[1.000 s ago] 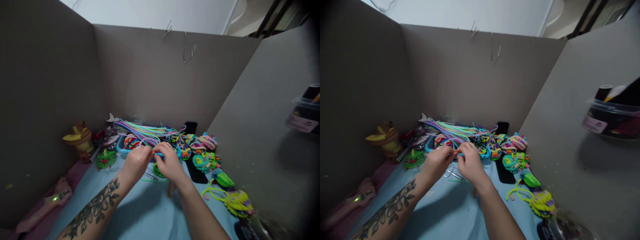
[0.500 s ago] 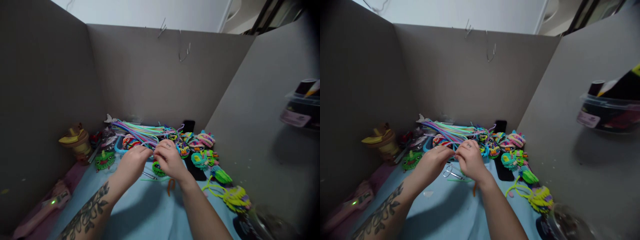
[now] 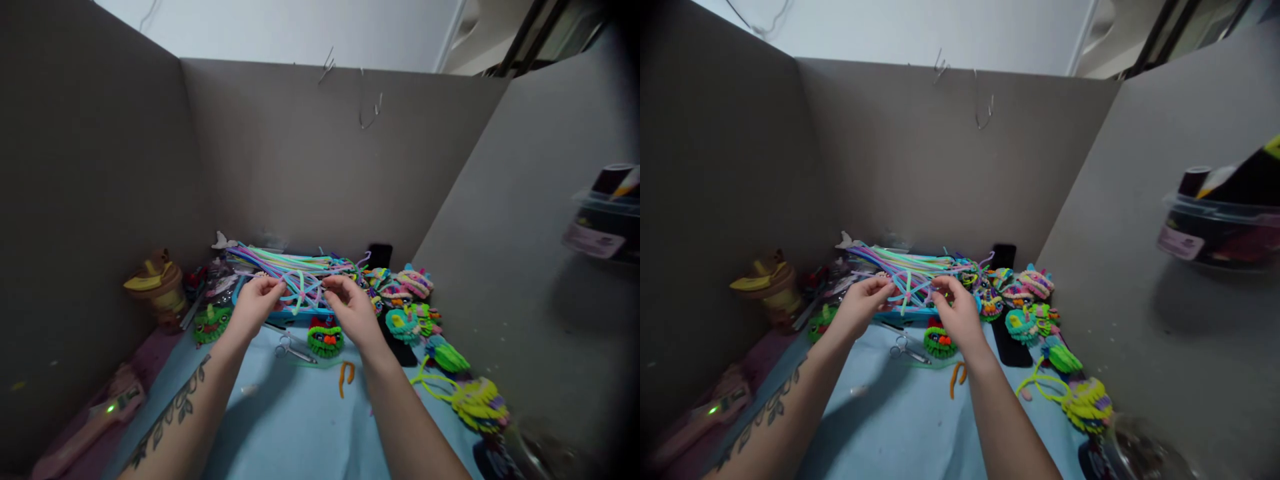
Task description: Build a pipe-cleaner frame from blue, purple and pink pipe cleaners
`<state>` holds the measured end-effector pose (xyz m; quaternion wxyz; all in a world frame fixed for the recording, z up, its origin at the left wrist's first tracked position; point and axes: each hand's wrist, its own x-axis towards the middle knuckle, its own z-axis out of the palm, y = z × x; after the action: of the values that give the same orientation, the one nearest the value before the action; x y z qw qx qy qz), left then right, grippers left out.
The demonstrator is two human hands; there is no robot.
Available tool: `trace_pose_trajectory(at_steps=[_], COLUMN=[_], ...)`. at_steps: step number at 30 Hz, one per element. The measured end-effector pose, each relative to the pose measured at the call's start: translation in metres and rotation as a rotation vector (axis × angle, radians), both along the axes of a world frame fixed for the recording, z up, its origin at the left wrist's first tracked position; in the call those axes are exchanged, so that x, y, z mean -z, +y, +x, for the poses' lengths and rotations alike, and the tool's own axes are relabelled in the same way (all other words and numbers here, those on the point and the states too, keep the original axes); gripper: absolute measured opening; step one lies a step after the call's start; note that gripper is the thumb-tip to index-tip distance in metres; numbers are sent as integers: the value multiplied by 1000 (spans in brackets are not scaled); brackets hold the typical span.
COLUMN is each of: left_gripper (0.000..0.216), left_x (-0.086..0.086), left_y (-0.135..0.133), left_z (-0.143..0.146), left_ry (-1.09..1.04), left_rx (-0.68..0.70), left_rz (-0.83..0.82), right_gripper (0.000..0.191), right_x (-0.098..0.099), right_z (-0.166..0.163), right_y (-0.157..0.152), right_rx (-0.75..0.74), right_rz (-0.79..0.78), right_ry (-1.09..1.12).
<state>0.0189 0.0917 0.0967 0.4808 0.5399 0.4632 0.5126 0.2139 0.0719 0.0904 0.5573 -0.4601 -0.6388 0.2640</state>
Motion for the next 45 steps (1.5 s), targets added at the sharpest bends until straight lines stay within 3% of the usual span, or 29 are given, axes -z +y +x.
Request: trace_pose_trajectory(at_steps=[4, 7, 12, 15, 19, 23, 28, 45], left_gripper=[27, 21, 21, 22, 19, 18, 13, 17], left_x=[-5, -7, -3, 1, 5, 7, 6, 8], left_y=[-4, -8, -10, -10, -10, -9, -11, -8], left_z=[2, 3, 4, 5, 6, 5, 3, 3], left_ry=[60, 181, 368, 508, 696, 787, 806, 778], left_rx=[66, 167, 285, 261, 132, 103, 103, 50], left_rz=[-14, 46, 164, 326, 577, 707, 730, 619], right_gripper=[19, 21, 18, 16, 16, 15, 11, 13], right_x=[-4, -7, -9, -8, -6, -1, 0, 4], right_z=[2, 4, 0, -4, -7, -9, -11, -10], right_y=[-2, -5, -9, -10, -11, -9, -9, -8], right_rx=[29, -32, -145, -116, -61, -43, 0, 30], right_rz=[98, 144, 8, 11, 142, 231, 299, 151], right_ry=[-78, -154, -211, -243, -391, -529, -601, -535])
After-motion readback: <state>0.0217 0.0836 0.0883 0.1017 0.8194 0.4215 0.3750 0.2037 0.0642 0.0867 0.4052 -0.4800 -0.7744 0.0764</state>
